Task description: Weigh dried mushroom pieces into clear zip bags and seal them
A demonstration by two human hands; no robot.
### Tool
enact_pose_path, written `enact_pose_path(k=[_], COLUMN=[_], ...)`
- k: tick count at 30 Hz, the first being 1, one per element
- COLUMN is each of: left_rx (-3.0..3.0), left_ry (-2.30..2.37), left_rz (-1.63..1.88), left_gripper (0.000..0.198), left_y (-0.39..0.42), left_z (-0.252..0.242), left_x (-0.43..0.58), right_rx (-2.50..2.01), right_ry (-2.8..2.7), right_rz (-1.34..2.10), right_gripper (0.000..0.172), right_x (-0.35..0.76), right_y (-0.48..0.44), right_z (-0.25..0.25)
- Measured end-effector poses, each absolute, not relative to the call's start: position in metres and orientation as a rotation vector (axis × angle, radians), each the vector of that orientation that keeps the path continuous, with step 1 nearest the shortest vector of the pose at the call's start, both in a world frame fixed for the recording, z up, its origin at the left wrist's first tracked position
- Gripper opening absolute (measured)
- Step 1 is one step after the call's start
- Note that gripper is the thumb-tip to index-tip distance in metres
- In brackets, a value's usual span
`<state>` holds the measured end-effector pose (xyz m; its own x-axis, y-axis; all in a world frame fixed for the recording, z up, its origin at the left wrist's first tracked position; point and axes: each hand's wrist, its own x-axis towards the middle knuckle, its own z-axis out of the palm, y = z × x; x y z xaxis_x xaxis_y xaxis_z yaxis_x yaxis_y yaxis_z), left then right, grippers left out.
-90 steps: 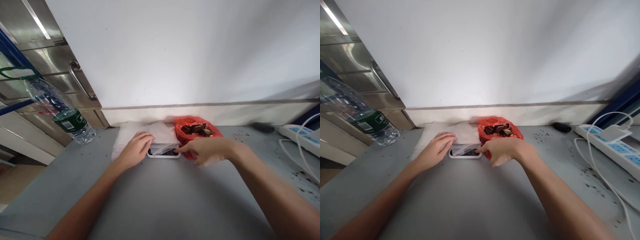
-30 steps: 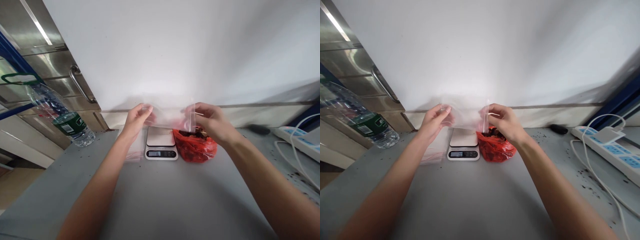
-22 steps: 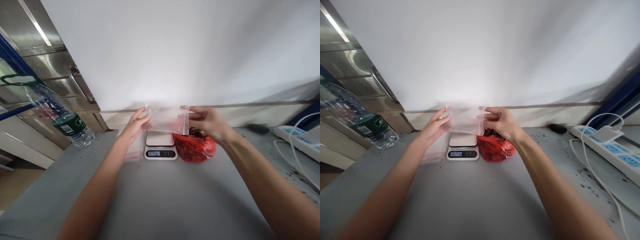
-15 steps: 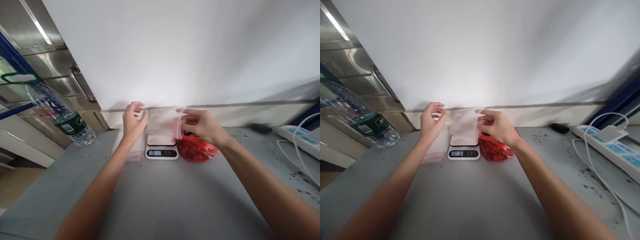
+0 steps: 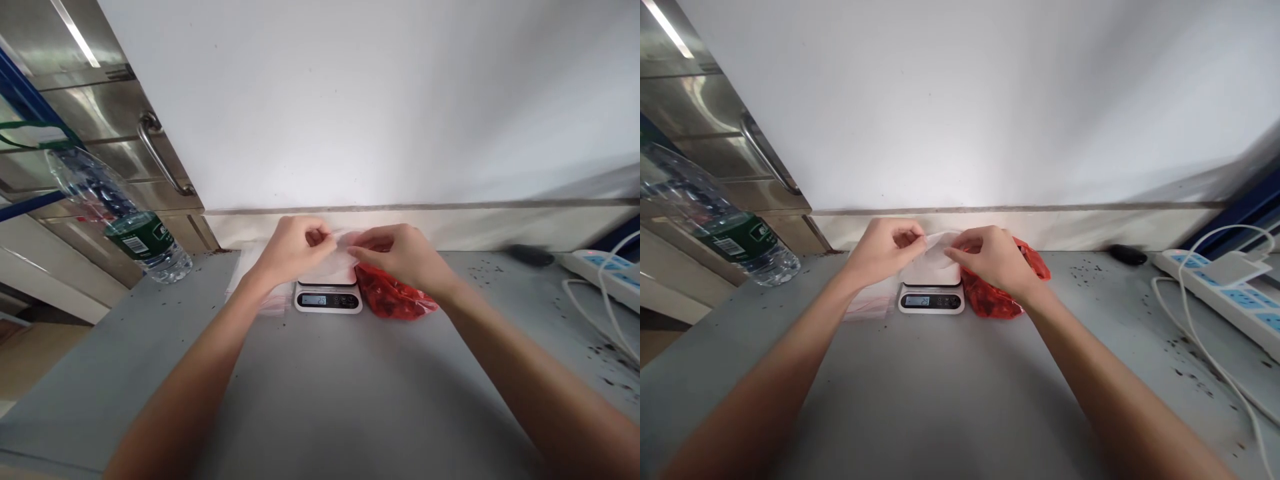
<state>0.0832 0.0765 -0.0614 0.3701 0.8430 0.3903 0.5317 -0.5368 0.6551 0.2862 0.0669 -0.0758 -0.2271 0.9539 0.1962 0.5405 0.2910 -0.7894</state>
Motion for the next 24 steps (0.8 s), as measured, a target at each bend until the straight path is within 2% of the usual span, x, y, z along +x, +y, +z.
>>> enact_pose_path(k=[2, 3, 6, 7, 8, 12, 16, 18, 21, 24], left_rx=[2.298, 2.352, 2.464, 2.468, 2.458, 2.386, 2.430, 2.478, 2.523, 2.525], left_ry=[1.091, 1.042, 1.008, 1.028, 1.046, 1.040, 1.092, 1.146, 1.253, 1.336], left_rz=[1.045, 1.017, 0.811, 0.736, 0.677, 0.612, 0.691, 0.688, 0.597, 0.459], left_gripper=[0.013, 0.027, 0.107, 0.121, 0.127, 0.123, 0.105, 0.098, 0.099, 0.098], left_y=[0.075, 0.074, 0.074, 0.074, 0.075, 0.078, 0.079, 0.079, 0.078, 0.077], left_z=[-0.061, -0.061, -0.065, -0.067, -0.070, -0.072, -0.065, -0.061, -0.059, -0.063], left_x=[0.082, 0.082, 0.082, 0.083, 0.083, 0.085, 0.083, 0.081, 0.082, 0.088], right_rx=[-1.373, -1.344, -1.196, -1.163, -1.143, -1.093, -1.099, -1.347, -1.861, -2.020], right_ry=[-1.804, -1.780, -1.745, -1.747, -1.756, -1.839, -1.879, -1.861, -1.893, -2.134], right_rz=[0.755, 0.767, 0.806, 0.812, 0.818, 0.893, 0.952, 0.765, 0.443, 0.435], right_gripper=[0.012, 0.014, 0.015, 0.018, 0.022, 0.029, 0.045, 0.042, 0.036, 0.028], right_x=[0.285, 0.286, 0.288, 0.289, 0.289, 0.293, 0.307, 0.318, 0.334, 0.342], right_y=[0.066, 0.065, 0.066, 0.066, 0.066, 0.066, 0.068, 0.071, 0.079, 0.085], right_z=[-0.074, -0.074, -0.073, -0.073, -0.073, -0.068, -0.058, -0.055, -0.058, -0.065])
